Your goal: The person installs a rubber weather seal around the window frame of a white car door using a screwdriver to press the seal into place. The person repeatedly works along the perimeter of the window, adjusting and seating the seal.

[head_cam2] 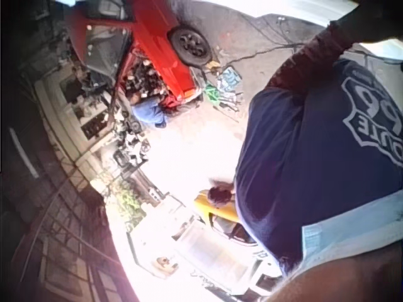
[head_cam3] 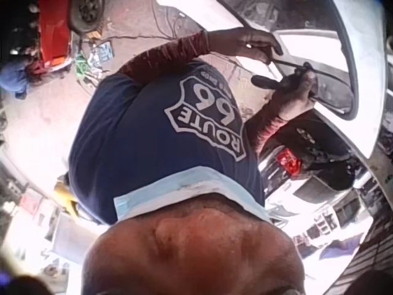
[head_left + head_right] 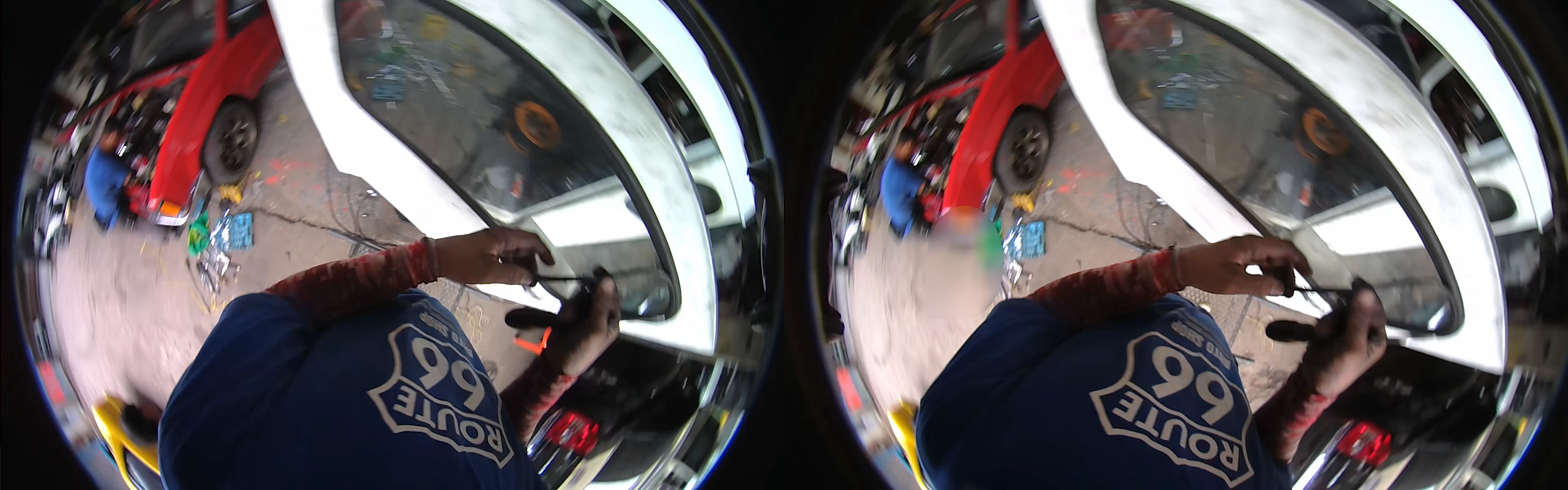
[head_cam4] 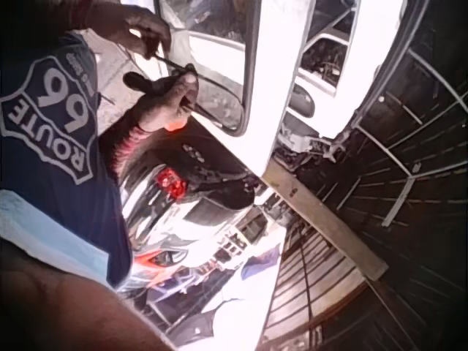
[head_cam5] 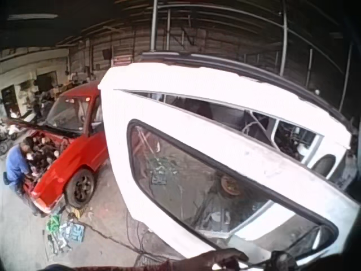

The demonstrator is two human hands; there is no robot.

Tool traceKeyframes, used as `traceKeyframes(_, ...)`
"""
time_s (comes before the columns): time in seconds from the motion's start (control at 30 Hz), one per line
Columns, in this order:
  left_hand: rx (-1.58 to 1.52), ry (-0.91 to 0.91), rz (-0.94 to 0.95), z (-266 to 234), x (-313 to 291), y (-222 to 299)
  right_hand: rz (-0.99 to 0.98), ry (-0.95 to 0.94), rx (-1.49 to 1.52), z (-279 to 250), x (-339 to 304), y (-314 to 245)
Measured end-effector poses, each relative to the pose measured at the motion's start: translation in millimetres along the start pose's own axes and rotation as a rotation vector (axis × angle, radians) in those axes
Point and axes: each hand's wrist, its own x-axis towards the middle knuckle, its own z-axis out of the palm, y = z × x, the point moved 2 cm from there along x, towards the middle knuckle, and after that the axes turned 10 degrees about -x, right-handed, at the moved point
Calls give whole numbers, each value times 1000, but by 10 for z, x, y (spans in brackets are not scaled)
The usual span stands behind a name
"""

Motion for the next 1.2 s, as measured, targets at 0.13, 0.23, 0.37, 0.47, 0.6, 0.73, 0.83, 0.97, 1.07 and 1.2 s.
traceKeyframes(0.13,-85,119,224,434,518,274,-41,1,36,36,33,-152)
traceKeyframes(0.23,63,151,337,487,541,261,-65,22,42,68,2,-268)
traceKeyframes(0.37,52,75,146,142,226,82,-99,93,36,118,-11,-281)
traceKeyframes(0.47,45,31,-117,-131,37,77,-62,113,57,136,-17,-189)
traceKeyframes(0.6,162,-41,-126,-185,375,390,-31,128,57,152,-53,-45)
traceKeyframes(0.73,482,-80,136,312,1262,633,-24,194,91,151,-81,40)
traceKeyframes(0.83,479,-44,190,675,1634,663,-32,226,68,154,-80,69)
traceKeyframes(0.97,98,-50,-34,659,1516,577,-26,251,37,174,-86,120)
traceKeyframes(1.07,168,-147,-69,519,1376,574,16,290,82,157,-102,159)
traceKeyframes(1.2,110,-87,15,648,1590,569,38,293,11,74,-145,156)
